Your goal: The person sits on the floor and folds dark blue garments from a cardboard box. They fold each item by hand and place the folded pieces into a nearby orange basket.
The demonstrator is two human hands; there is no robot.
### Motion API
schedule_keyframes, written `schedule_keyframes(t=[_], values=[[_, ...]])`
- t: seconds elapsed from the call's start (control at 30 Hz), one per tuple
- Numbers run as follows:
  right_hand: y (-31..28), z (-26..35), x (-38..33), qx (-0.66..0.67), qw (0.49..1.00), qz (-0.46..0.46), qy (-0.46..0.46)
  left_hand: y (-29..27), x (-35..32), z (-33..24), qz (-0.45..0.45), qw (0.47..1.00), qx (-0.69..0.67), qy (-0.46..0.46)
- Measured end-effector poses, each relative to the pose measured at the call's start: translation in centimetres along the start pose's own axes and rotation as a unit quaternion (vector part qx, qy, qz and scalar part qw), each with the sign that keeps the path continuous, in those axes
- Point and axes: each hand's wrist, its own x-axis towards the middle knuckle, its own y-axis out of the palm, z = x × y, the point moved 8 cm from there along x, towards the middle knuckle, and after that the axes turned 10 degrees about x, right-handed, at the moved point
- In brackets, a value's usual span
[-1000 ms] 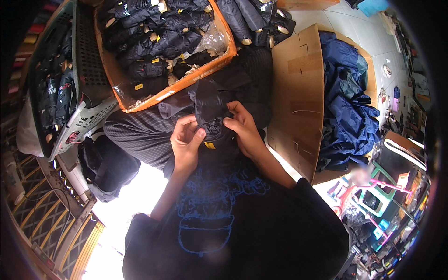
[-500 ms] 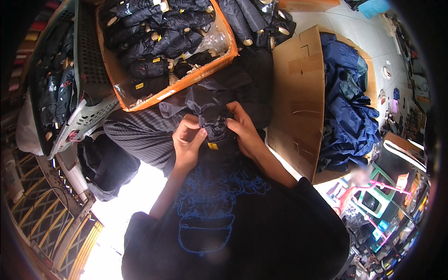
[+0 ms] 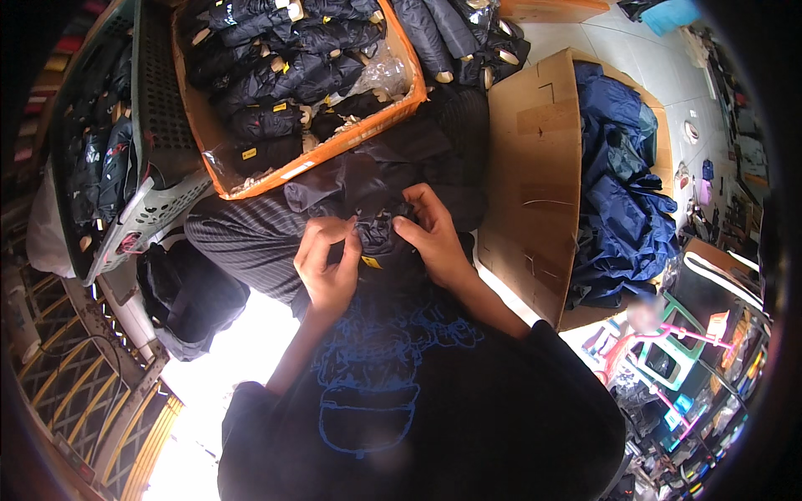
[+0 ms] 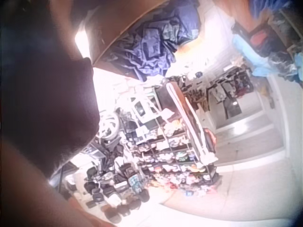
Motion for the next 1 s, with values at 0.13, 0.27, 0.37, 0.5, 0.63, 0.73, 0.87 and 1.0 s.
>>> schedule_keyframes(t=[0.13,0.27,0.37,0.5,0.63,0.73,0.87,1.0], values=[[0.2,0.1,-0.1,-0.018,1.000,-0.013,-0.017,-0.5,0.0,-1.2,-0.035,0.996,0.058,0.052],[0.3,0.2,-0.3,-0.036,0.999,-0.008,-0.033,-0.6,0.6,-0.9,0.005,1.000,-0.008,0.018],[0.5,0.6,-0.3,-0.055,0.998,-0.004,-0.026,-0.1,1.0,-0.8,0.034,0.999,-0.016,-0.014],[0.6,0.9,-0.3,-0.083,0.996,-0.011,-0.033,0.1,1.1,-1.5,0.038,0.998,0.028,0.031],[0.0,0.2,0.0,-0.089,0.995,-0.023,-0.038,0.2,0.4,-1.7,-0.013,0.995,0.071,0.070],[-0.5,-0.1,0.1,-0.091,0.994,-0.034,-0.051,0.7,0.8,-1.6,0.013,0.996,0.065,0.060],[-1.3,-0.4,0.3,-0.108,0.990,-0.049,-0.072,1.9,1.3,0.4,0.094,0.988,-0.078,-0.089],[-1.2,-0.1,0.2,-0.123,0.989,-0.055,-0.064,1.4,2.1,-0.8,0.096,0.995,0.006,-0.013]])
